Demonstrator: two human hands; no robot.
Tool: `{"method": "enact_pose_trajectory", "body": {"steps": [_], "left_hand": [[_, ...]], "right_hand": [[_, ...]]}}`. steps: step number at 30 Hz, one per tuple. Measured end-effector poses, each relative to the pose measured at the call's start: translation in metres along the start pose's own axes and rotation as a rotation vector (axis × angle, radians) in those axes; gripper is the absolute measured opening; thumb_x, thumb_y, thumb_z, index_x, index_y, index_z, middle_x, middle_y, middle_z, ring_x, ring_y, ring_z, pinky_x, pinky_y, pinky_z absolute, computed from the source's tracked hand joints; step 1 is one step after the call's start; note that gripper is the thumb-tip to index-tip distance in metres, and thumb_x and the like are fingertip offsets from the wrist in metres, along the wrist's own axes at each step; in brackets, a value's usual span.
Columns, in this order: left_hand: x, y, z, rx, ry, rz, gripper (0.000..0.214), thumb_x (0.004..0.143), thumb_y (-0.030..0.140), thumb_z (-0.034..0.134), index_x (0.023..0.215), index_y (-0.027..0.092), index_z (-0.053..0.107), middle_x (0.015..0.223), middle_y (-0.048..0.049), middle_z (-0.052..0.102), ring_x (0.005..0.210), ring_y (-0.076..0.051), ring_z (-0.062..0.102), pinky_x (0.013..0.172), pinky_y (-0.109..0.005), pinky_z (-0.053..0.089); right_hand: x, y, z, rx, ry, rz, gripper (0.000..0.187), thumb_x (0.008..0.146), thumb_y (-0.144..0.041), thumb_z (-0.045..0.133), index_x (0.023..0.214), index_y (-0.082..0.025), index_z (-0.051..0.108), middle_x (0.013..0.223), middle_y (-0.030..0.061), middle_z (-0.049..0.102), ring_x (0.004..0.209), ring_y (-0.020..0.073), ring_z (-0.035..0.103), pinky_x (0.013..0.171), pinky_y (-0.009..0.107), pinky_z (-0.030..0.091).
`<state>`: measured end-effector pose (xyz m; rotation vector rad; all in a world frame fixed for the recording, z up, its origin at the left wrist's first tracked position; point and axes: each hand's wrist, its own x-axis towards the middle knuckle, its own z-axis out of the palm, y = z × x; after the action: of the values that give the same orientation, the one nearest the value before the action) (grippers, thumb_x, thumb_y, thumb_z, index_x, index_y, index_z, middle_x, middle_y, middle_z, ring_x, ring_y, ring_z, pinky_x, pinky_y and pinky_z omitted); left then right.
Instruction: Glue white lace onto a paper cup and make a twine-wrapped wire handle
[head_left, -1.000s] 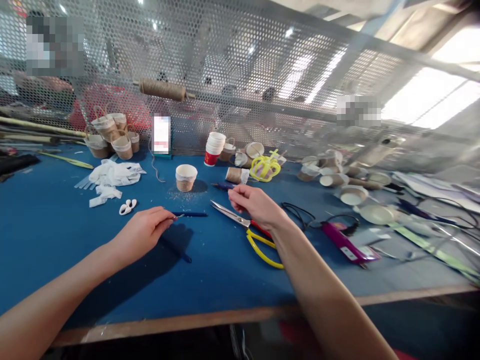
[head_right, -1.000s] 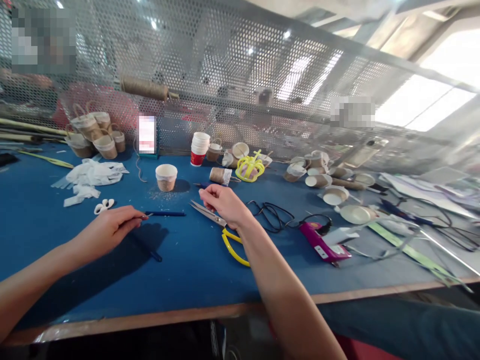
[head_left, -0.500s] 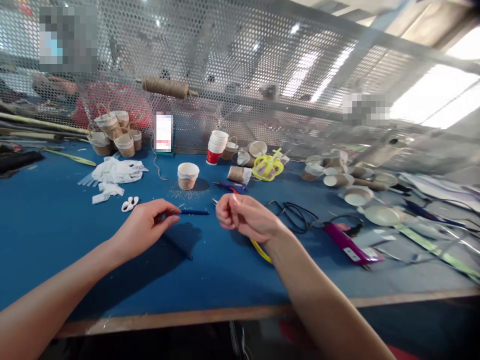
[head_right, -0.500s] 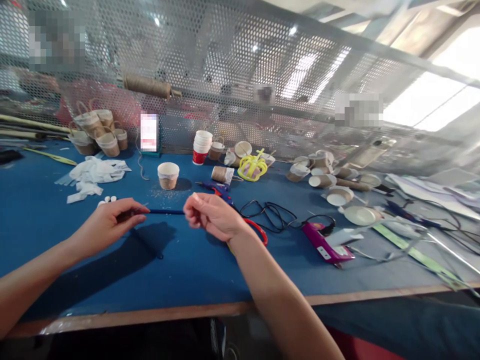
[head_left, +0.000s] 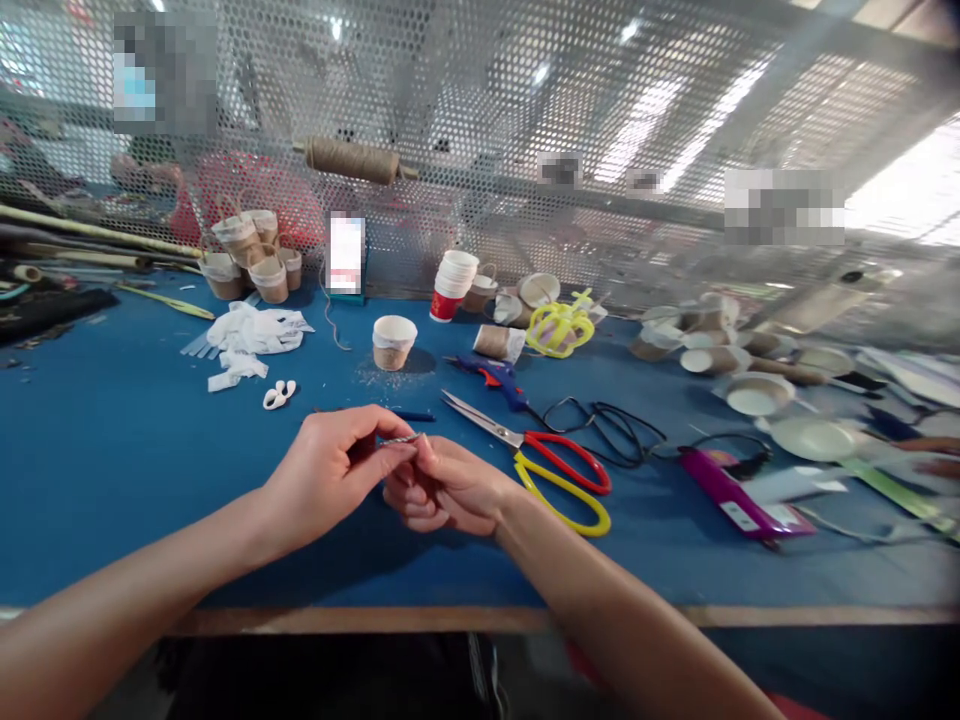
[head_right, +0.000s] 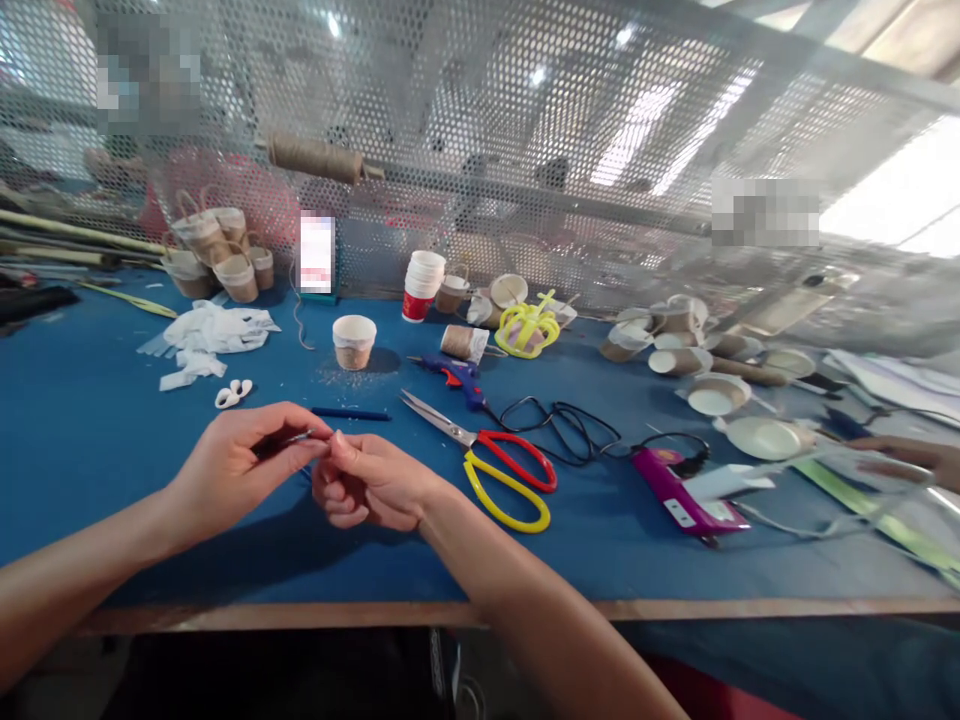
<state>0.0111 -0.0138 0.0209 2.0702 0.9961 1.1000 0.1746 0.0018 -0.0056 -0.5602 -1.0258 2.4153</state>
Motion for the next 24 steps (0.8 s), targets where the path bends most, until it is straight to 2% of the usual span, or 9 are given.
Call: {"method": "enact_pose_trajectory", "body": {"steps": [6, 11, 17, 24], "left_hand": [[0.002, 0.000, -0.003, -0.002, -0.065, -0.021, 0.013, 0.080, 0.020, 0.053, 0.077, 0.015, 0.064, 0.065, -0.0003, 0.066, 0.054, -0.008, 0.054, 0.051, -0.017, 0.040], [0.002, 0.000, -0.007, 0.064, -0.137, -0.007, 0.014, 0.080, 0.020, 0.052, 0.074, 0.015, 0.063, 0.060, 0.0012, 0.063, 0.049, -0.006, 0.048, 0.047, -0.016, 0.037], [0.002, -0.001, -0.010, 0.146, -0.154, 0.048, 0.015, 0.078, 0.016, 0.051, 0.069, 0.013, 0.062, 0.054, 0.0027, 0.058, 0.046, -0.005, 0.044, 0.045, -0.016, 0.034], [0.002, -0.003, -0.010, 0.206, -0.147, 0.150, 0.013, 0.080, 0.016, 0.051, 0.071, 0.014, 0.061, 0.060, 0.0017, 0.062, 0.050, -0.006, 0.048, 0.048, -0.016, 0.036]], "right_hand": [[-0.002, 0.001, -0.003, -0.026, 0.004, 0.004, 0.039, 0.069, -0.045, 0.067, 0.062, -0.012, 0.047, 0.051, -0.0044, 0.042, 0.042, 0.0023, 0.033, 0.036, 0.014, 0.017], [-0.004, 0.000, -0.004, -0.047, 0.056, 0.001, 0.036, 0.068, -0.039, 0.071, 0.064, -0.013, 0.046, 0.051, -0.0051, 0.044, 0.041, 0.0015, 0.033, 0.037, 0.014, 0.017], [-0.003, 0.000, -0.002, -0.052, 0.094, 0.020, 0.037, 0.065, -0.037, 0.073, 0.064, -0.013, 0.046, 0.049, -0.0056, 0.043, 0.041, 0.0015, 0.033, 0.036, 0.013, 0.016], [-0.002, 0.001, -0.003, -0.056, 0.082, 0.020, 0.036, 0.067, -0.038, 0.071, 0.065, -0.013, 0.046, 0.050, -0.0059, 0.043, 0.040, 0.0006, 0.032, 0.037, 0.014, 0.016]]}}
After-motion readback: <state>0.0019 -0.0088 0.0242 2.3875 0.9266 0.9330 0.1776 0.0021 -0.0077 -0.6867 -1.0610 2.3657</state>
